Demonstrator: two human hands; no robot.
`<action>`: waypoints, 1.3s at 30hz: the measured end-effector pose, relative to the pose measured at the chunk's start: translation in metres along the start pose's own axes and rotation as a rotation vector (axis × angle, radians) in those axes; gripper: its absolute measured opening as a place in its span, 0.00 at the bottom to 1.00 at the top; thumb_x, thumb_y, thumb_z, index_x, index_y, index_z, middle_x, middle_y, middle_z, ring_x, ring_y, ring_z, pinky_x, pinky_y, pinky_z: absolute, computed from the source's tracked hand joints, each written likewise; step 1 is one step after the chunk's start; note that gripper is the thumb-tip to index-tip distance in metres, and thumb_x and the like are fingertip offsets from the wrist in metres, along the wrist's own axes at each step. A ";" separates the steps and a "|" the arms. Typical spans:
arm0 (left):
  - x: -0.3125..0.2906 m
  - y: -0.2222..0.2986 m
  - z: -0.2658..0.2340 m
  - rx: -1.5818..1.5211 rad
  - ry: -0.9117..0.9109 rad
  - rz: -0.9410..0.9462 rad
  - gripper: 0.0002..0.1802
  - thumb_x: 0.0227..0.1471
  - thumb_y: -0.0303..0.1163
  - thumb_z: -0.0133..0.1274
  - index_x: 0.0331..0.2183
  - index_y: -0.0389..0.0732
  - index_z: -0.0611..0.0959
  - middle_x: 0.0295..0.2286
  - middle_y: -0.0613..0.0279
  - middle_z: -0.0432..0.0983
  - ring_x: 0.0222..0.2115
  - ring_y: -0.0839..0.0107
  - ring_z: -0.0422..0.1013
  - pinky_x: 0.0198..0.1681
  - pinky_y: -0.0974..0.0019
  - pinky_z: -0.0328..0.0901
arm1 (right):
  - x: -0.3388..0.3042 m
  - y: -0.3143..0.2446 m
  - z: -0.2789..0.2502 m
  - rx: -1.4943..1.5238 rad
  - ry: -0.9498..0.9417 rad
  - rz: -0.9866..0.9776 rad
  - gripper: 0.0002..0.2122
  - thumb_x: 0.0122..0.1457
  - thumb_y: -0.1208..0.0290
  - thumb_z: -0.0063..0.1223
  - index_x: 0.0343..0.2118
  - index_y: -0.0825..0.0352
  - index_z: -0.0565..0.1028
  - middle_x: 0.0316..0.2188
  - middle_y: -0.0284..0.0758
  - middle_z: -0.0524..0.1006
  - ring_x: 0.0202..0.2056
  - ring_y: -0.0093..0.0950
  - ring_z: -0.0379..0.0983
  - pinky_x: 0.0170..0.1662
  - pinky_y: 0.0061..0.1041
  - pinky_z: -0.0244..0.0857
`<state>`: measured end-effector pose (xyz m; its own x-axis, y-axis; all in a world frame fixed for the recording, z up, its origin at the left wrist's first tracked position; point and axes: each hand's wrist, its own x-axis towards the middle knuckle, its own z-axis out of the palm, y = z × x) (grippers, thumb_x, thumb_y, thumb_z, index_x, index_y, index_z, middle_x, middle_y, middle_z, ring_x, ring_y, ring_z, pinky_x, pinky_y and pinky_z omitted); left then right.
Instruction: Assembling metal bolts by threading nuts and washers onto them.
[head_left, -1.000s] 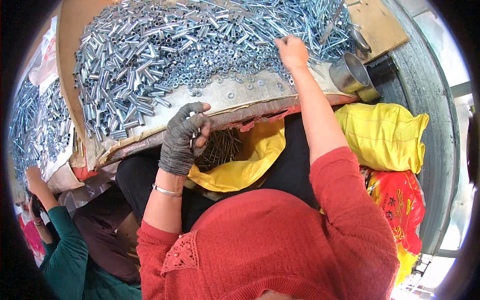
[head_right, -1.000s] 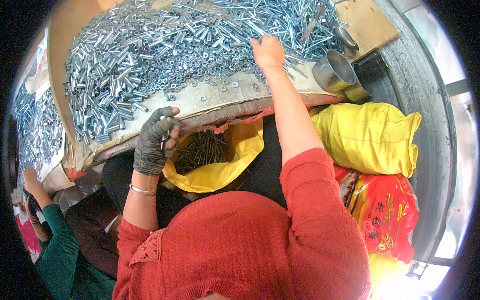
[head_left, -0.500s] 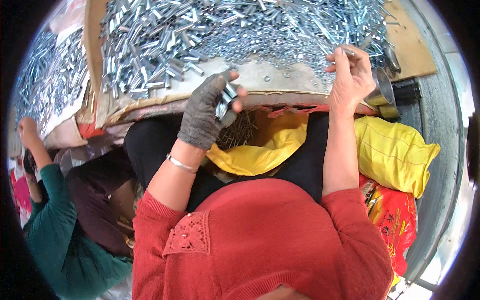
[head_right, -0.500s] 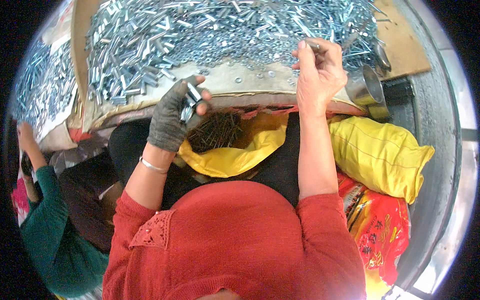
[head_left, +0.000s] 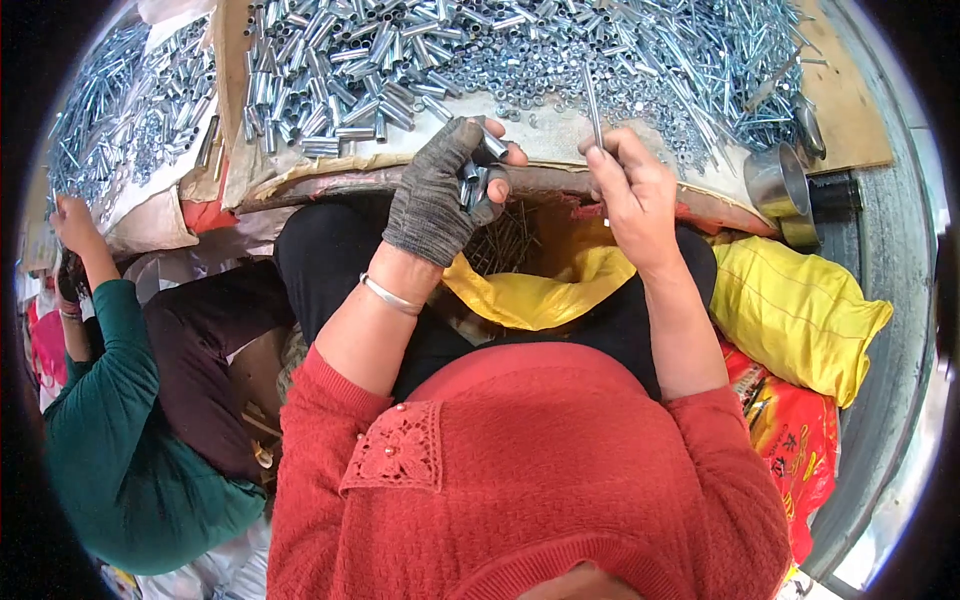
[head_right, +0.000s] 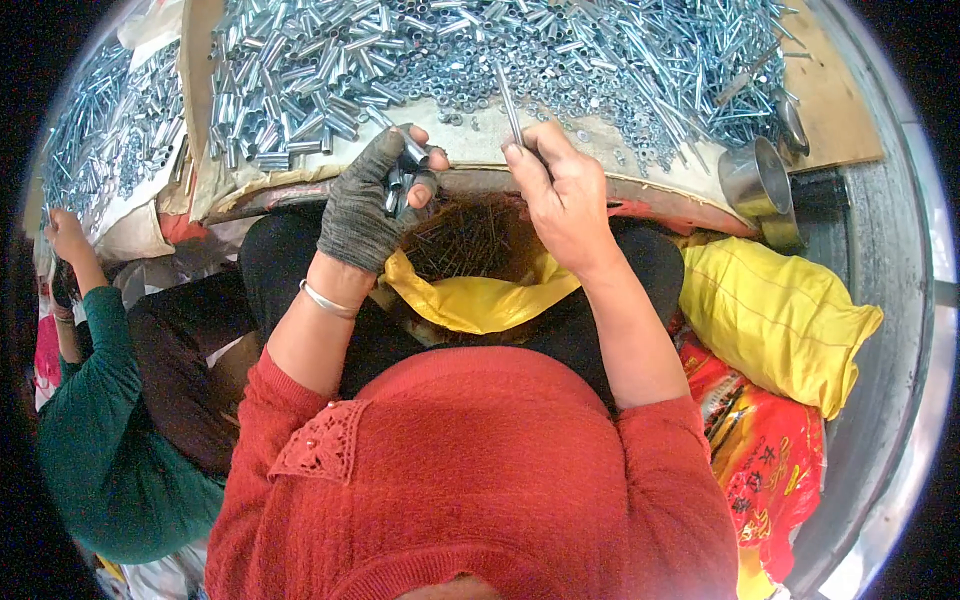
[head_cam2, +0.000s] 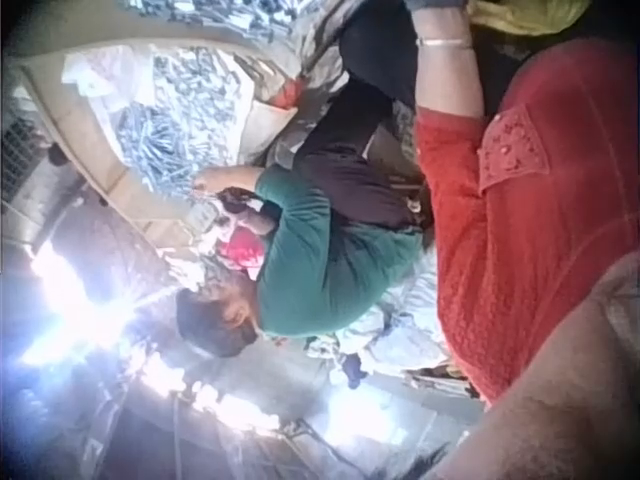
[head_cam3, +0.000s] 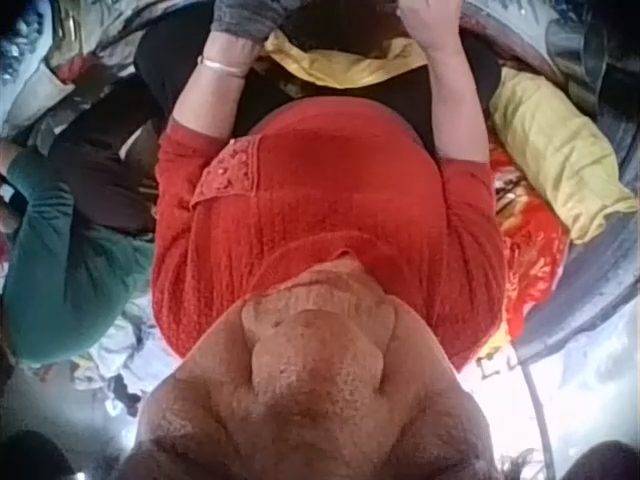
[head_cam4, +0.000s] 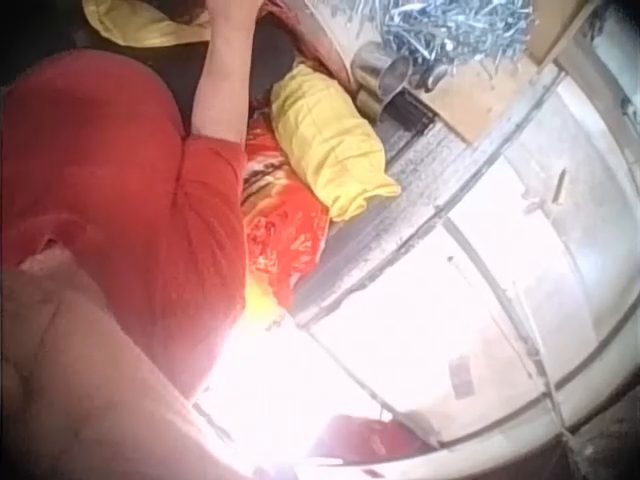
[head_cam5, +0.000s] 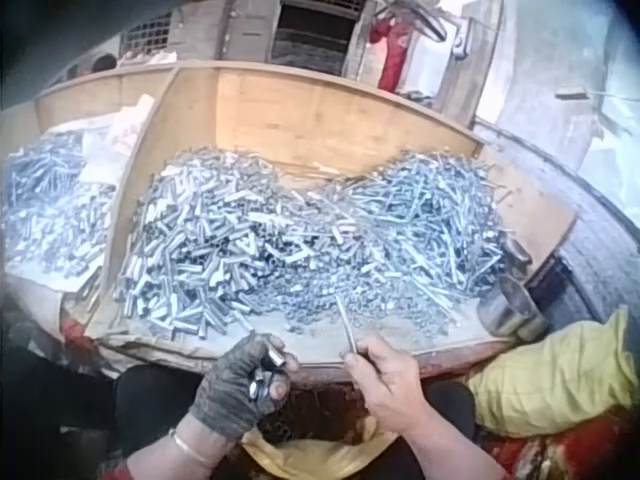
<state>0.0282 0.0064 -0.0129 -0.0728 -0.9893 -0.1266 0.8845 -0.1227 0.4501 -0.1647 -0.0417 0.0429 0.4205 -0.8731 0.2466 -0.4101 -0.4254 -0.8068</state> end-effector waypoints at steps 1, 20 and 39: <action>-0.001 0.000 0.003 -0.001 0.000 -0.002 0.16 0.57 0.42 0.47 0.39 0.39 0.73 0.28 0.53 0.76 0.17 0.74 0.70 0.16 0.78 0.64 | -0.002 -0.001 -0.002 -0.001 0.000 0.002 0.07 0.59 0.70 0.49 0.32 0.68 0.73 0.17 0.31 0.69 0.21 0.20 0.63 0.26 0.21 0.60; -0.002 -0.016 0.019 1.125 -0.356 0.391 0.11 0.50 0.28 0.52 0.37 0.38 0.81 0.21 0.66 0.73 0.19 0.84 0.63 0.21 0.78 0.59 | -0.007 -0.003 -0.068 -0.069 -0.614 -0.026 0.08 0.56 0.70 0.50 0.31 0.71 0.76 0.22 0.32 0.74 0.26 0.19 0.68 0.31 0.21 0.63; -0.007 -0.030 0.024 0.489 -0.046 -0.163 0.14 0.57 0.44 0.46 0.32 0.42 0.73 0.16 0.60 0.72 0.08 0.80 0.60 0.10 0.80 0.53 | 0.012 0.049 -0.035 -0.281 0.387 0.161 0.14 0.59 0.60 0.46 0.32 0.68 0.74 0.29 0.45 0.76 0.32 0.42 0.74 0.35 0.36 0.67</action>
<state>-0.0091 0.0156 -0.0045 -0.2218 -0.9553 -0.1954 0.5423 -0.2874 0.7895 -0.2078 -0.0813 0.0250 0.0247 -0.9346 0.3547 -0.6694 -0.2790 -0.6885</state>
